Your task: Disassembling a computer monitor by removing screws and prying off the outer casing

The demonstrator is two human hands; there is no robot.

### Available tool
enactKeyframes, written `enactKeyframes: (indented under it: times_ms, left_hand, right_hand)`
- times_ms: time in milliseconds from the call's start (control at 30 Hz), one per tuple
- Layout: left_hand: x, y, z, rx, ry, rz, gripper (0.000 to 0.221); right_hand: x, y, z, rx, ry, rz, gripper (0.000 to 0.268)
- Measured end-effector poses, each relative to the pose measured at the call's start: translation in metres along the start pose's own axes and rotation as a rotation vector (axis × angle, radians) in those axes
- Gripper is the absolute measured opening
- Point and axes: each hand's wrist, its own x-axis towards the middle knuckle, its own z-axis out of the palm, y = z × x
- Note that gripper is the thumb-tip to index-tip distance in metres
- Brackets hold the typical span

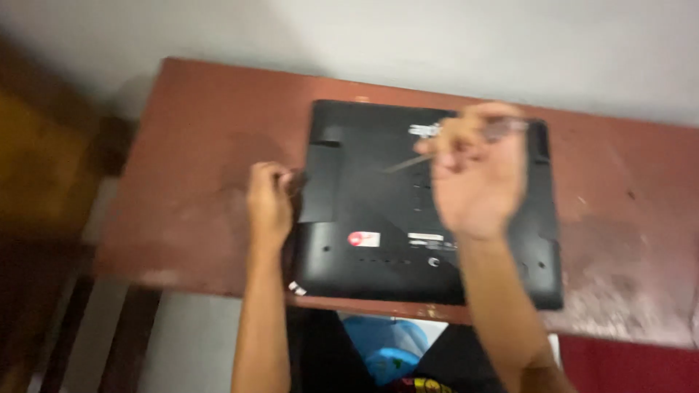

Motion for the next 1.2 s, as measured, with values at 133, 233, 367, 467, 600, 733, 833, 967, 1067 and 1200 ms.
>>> enactKeyframes:
  times_ms: [133, 233, 367, 467, 600, 733, 833, 967, 1067, 1200]
  left_hand:
    - [0.004, 0.026, -0.017, -0.071, -0.112, -0.016, 0.030]
    - [-0.002, 0.032, -0.016, 0.071, -0.038, 0.101, 0.040]
    - [0.010, 0.097, -0.014, 0.049, -0.061, 0.179, 0.024]
    - [0.028, 0.165, 0.017, -0.036, -0.165, 0.228, 0.015]
    - [0.053, 0.270, 0.091, -0.277, -0.418, 0.380, 0.012]
    - [0.036, 0.316, 0.207, -0.414, -0.604, 0.400, 0.012]
    - [0.016, 0.340, 0.286, -0.454, -0.725, 0.415, 0.008]
    - [-0.002, 0.377, 0.358, -0.314, -0.950, 0.283, 0.007]
    - [-0.020, 0.378, 0.407, -0.260, -0.978, 0.251, 0.007]
    - [-0.037, 0.370, 0.441, -0.313, -0.809, 0.345, 0.013]
  right_hand:
    - [-0.013, -0.102, -0.113, 0.102, 0.018, -0.215, 0.035]
    - [-0.014, -0.160, -0.193, -0.398, 0.479, -0.350, 0.041]
    - [-0.011, -0.196, -0.306, -0.334, 0.766, -0.474, 0.046]
    - [-0.026, -0.197, -0.372, -0.385, 0.881, -0.484, 0.048]
    - [-0.040, -0.195, -0.422, -0.604, 0.963, -0.462, 0.051]
    - [-0.038, -0.193, -0.425, -0.431, 1.069, -0.414, 0.043]
    - [-0.033, -0.187, -0.435, -0.341, 1.073, -0.464, 0.032]
    - [-0.032, -0.184, -0.443, -0.459, 1.033, -0.454, 0.036]
    - [-0.033, -0.182, -0.448, -0.426, 1.042, -0.470, 0.036]
    - [-0.033, -0.180, -0.452, -0.357, 1.071, -0.464, 0.035]
